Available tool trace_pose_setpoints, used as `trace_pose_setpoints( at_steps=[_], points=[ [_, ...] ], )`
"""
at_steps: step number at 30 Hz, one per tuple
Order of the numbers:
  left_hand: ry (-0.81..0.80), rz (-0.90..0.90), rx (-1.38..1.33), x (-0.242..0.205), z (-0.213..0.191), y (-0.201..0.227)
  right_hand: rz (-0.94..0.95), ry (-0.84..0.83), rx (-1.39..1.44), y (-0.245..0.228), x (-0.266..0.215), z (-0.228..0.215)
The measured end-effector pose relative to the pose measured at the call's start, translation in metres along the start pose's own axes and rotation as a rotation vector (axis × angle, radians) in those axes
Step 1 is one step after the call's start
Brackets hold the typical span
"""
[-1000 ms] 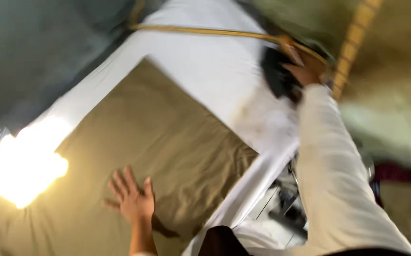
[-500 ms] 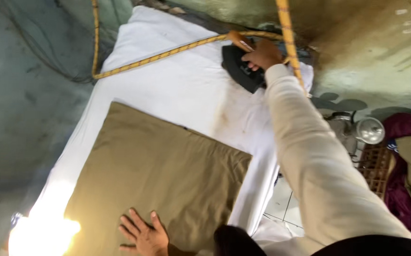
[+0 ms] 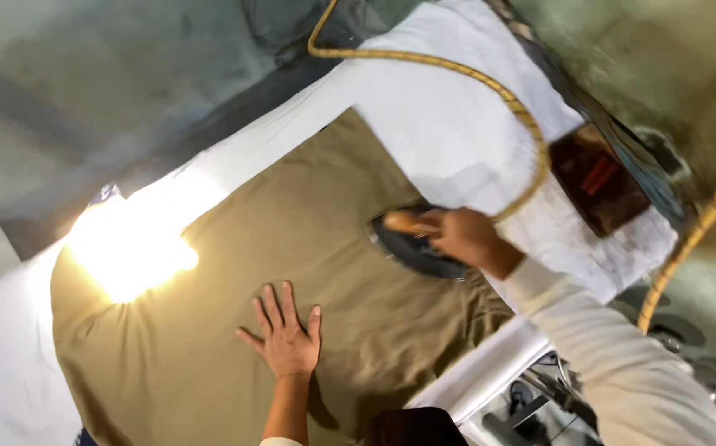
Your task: The person folds a tan garment with blue patterned trim by hand, irons the folded garment using a heavy industrial iron, and places it aside before starting on another piece of clothing.
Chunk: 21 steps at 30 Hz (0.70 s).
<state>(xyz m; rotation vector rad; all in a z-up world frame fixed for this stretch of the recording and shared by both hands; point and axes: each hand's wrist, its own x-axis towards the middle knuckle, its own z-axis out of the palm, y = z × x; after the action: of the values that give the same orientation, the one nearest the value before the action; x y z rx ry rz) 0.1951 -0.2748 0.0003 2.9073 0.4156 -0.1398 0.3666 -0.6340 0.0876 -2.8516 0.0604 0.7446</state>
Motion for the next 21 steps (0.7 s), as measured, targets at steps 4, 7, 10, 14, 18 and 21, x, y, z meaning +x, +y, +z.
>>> trace_pose_setpoints(
  at_steps=[4,7,10,14,18,21],
  points=[
    [0.08,0.006,-0.058,0.007,0.003,0.001,-0.321,0.182,-0.173,-0.069,0.046,0.01],
    [0.365,0.006,-0.021,0.023,-0.025,0.012,-0.214,0.207,-0.162,-0.099,0.108,-0.018],
    [0.335,0.04,-0.137,0.06,-0.033,-0.003,-0.1,0.248,-0.039,-0.106,0.168,-0.062],
    [-0.177,-0.021,-0.263,0.137,-0.072,-0.022,-0.177,0.267,0.009,-0.126,0.185,-0.113],
    [-0.28,-0.144,-0.11,0.211,-0.044,-0.065,-0.422,0.19,-0.257,-0.159,0.169,-0.107],
    [-0.319,-0.127,-0.117,0.231,-0.022,-0.095,-0.561,0.148,-0.368,-0.214,0.126,-0.089]
  ],
)
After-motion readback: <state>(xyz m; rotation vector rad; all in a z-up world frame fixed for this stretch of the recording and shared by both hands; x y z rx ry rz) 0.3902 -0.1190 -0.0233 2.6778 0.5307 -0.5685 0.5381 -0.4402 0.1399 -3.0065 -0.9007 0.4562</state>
